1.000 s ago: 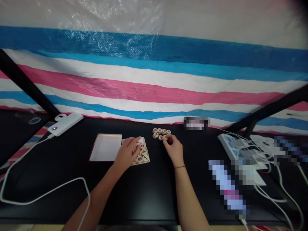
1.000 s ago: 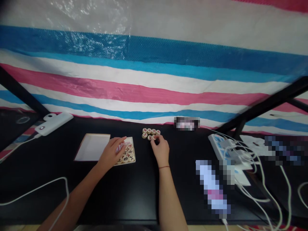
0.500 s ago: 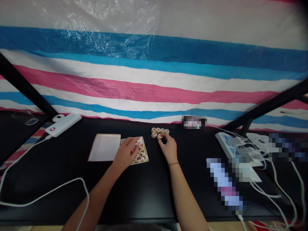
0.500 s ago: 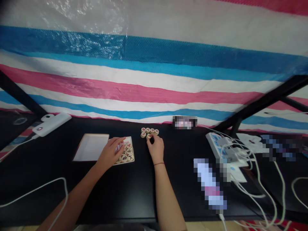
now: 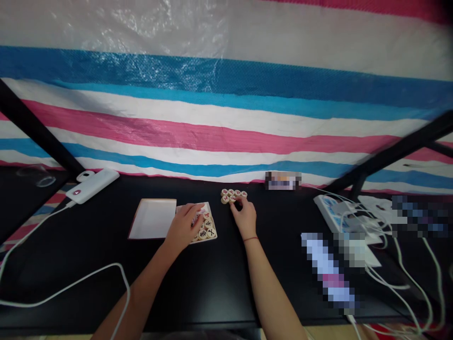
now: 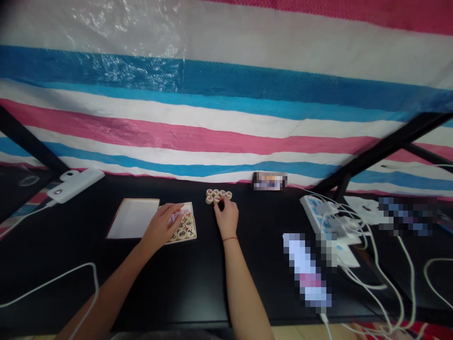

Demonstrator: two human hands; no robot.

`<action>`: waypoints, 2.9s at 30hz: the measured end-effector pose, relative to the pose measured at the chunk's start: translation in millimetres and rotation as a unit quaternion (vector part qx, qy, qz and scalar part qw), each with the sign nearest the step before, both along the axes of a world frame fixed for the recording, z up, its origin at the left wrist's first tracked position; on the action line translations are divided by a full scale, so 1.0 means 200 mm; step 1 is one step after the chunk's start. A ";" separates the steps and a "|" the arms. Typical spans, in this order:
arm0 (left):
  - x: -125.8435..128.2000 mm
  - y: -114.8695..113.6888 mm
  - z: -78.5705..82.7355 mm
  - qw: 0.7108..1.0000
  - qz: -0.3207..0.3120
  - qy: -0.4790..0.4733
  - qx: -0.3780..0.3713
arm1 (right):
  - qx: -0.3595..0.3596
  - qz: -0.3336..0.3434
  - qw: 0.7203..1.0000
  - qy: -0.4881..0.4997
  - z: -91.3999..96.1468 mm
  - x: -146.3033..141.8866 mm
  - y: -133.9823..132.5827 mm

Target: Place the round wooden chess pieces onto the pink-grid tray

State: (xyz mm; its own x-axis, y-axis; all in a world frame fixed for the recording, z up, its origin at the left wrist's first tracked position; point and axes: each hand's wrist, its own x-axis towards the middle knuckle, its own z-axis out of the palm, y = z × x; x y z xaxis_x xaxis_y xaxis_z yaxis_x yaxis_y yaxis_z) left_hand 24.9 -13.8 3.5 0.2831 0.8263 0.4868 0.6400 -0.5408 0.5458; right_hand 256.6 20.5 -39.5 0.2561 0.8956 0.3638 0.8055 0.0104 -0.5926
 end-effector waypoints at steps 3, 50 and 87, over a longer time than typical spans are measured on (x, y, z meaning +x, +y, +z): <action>-0.01 0.01 0.00 1.000 0.015 0.010 -0.007 | 0.020 0.004 1.000 0.009 0.03 0.00 -0.01; 0.09 0.00 -0.04 0.883 -0.007 -0.390 -0.260 | 0.130 0.257 0.955 0.072 0.23 -0.24 -0.16; 0.01 -0.01 -0.04 0.999 -0.013 -0.030 -0.042 | 0.049 0.221 0.951 0.209 0.28 -0.43 -0.27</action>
State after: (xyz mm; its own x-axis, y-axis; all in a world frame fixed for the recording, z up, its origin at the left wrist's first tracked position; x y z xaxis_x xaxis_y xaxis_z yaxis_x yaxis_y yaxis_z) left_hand 27.8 -16.5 -3.9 0.2782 0.8571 0.4336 0.5908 -0.5086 0.6263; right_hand 170.1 -33.8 16.2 0.0028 0.9162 0.4006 0.4042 0.3654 -0.8385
